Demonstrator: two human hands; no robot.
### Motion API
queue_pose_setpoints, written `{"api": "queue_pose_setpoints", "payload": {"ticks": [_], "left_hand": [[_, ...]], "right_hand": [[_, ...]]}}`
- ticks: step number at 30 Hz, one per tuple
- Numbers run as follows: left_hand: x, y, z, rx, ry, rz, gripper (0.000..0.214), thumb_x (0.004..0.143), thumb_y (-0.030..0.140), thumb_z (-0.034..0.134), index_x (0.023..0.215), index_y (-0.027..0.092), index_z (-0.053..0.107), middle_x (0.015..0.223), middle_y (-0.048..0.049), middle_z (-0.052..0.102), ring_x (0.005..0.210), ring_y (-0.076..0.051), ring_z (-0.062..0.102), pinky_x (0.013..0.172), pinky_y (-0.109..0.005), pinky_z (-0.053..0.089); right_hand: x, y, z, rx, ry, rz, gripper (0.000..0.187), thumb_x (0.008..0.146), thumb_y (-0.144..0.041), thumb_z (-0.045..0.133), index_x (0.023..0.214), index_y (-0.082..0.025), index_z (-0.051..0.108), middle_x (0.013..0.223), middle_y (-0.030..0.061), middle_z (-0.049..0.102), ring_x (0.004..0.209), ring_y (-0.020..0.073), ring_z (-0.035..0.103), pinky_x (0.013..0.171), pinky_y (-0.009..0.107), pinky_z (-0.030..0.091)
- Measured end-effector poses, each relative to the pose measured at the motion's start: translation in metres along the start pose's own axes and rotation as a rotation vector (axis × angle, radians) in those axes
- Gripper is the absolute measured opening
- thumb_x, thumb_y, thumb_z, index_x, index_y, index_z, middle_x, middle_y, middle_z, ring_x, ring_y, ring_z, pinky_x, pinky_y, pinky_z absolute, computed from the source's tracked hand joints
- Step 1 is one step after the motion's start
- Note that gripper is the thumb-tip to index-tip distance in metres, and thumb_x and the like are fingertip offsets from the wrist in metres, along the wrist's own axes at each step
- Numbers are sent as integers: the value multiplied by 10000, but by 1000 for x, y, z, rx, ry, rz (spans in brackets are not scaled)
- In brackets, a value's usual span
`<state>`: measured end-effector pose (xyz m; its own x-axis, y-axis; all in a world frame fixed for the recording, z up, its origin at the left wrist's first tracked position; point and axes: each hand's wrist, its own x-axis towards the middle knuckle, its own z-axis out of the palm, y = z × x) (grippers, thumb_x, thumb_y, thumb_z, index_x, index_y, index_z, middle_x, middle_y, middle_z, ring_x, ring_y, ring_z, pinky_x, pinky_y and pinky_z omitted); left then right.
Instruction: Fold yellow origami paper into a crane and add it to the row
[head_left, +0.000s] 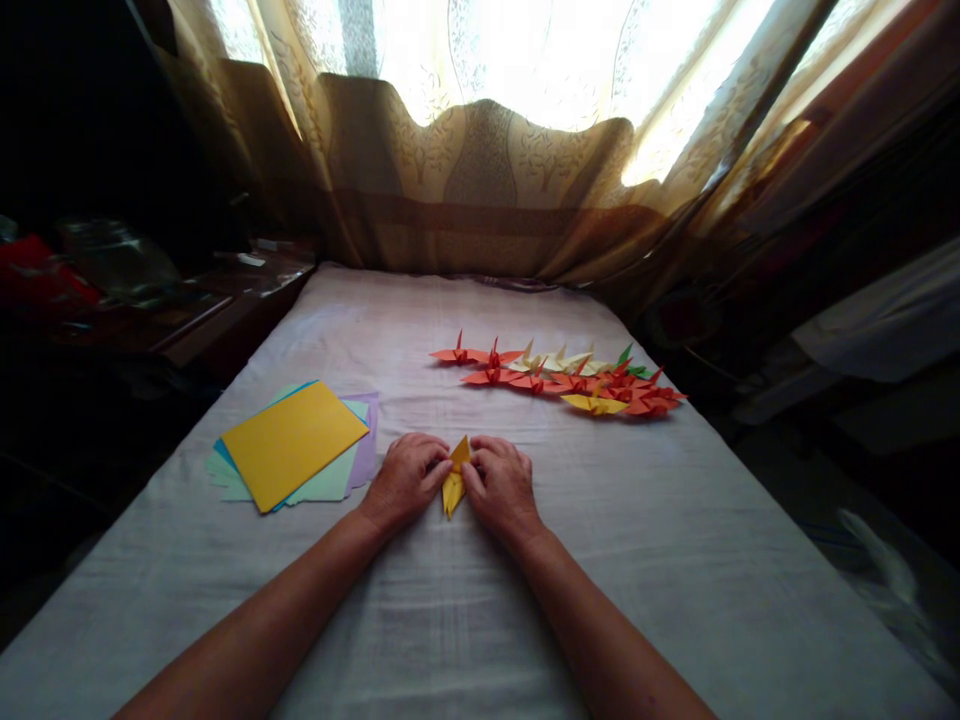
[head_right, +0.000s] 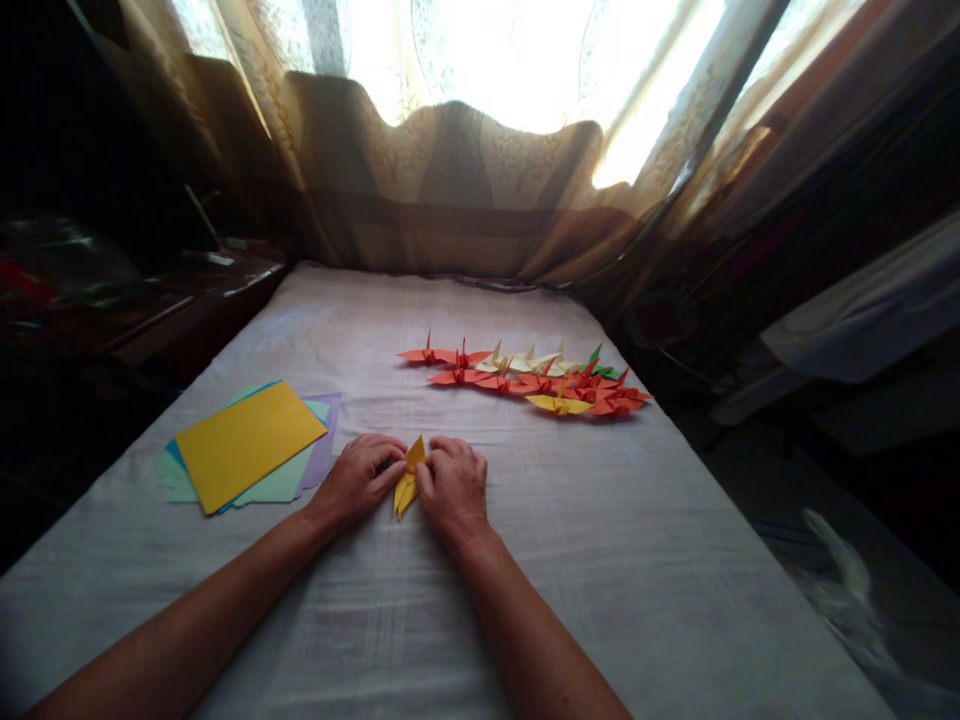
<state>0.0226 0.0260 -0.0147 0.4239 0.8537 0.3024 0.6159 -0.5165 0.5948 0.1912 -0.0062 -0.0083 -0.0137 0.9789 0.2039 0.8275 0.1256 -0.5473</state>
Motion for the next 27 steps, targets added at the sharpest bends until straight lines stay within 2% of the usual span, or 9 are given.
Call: {"api": "queue_pose_setpoints", "payload": {"ticks": [10,27], "left_hand": [[1,1,5,53,42,-35,55,841,189,617,789,205,616,931,-46,698,947,-230,608,887,-384,444],[-1,4,5,52,46,-41,93,845,190,626,771,205,570,913,-37,664,939,-228,581,878,-378,436]], "right_hand": [[-1,-1,2,9,12,12,114,872,-205,607,766,-212,648,1191,59,680,1165,238,553,982,421,333],[-2,0,4,10,36,17,101,855,-207,634,756,-217,614,1186,66,681,1175,246,556,990,428,341]]}}
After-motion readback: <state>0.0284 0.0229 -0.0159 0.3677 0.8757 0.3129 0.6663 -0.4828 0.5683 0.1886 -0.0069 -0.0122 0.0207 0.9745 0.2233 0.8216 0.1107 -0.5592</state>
